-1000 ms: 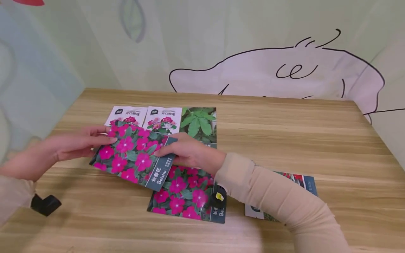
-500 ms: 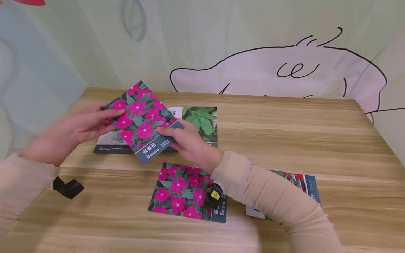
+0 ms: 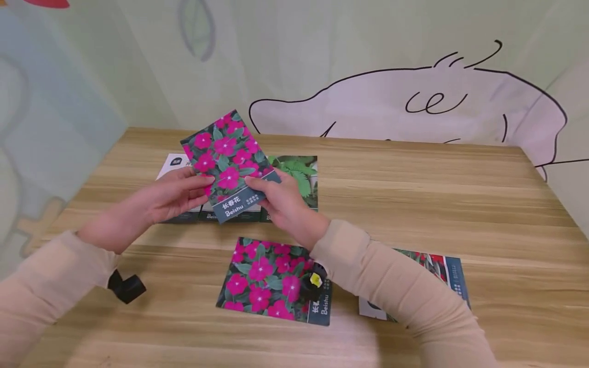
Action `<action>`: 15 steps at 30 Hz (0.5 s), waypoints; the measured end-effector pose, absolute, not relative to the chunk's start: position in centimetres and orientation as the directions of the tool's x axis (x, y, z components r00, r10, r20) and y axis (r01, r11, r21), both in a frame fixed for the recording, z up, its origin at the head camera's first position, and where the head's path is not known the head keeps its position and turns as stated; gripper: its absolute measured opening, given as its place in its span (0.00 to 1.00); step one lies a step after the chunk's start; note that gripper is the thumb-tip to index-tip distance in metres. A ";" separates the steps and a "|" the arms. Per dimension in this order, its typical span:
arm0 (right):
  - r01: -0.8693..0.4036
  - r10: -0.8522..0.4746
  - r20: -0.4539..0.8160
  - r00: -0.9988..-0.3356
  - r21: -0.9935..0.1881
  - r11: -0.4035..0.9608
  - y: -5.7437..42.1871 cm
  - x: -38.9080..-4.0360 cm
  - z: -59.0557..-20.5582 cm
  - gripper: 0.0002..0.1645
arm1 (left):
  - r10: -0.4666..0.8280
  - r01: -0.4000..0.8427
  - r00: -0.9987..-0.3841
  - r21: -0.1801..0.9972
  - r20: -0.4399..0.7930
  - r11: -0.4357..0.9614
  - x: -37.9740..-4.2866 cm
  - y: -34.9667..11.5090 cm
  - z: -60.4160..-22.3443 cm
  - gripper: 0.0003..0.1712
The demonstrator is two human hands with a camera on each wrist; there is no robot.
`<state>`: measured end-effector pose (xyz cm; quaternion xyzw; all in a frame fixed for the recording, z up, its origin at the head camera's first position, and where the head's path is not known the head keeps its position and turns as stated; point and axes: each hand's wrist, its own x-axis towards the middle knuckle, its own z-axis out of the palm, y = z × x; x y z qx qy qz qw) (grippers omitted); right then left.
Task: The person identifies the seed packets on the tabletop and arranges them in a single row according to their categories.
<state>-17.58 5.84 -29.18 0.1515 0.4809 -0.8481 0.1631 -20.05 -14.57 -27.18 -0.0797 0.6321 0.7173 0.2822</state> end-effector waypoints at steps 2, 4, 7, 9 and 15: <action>0.419 -0.119 -0.417 -0.901 -0.766 -0.488 5.9 -17.7 -29.2 0.26 | 0.304 -0.499 -0.830 0.866 -0.468 -0.032 -19.7 -14.2 -27.2 0.15; 0.418 -0.115 -0.418 -0.901 -0.768 -0.486 6.0 -17.8 -29.2 0.26 | 0.308 -0.478 -0.839 0.878 -0.449 -0.022 -19.6 -14.0 -27.1 0.15; 0.418 -0.126 -0.410 -0.904 -0.776 -0.473 6.3 -18.1 -29.3 0.26 | 0.325 -0.436 -0.851 0.900 -0.412 0.001 -19.6 -13.9 -27.0 0.19; 0.416 -0.143 -0.397 -0.907 -0.783 -0.463 6.6 -18.4 -29.4 0.26 | 0.335 -0.409 -0.857 0.912 -0.392 0.022 -19.7 -14.0 -27.0 0.23; 0.421 -0.162 -0.389 -0.907 -0.815 -0.399 8.6 -19.5 -29.6 0.24 | 0.330 -0.361 -0.868 0.928 -0.372 0.097 -20.5 -13.8 -27.4 0.27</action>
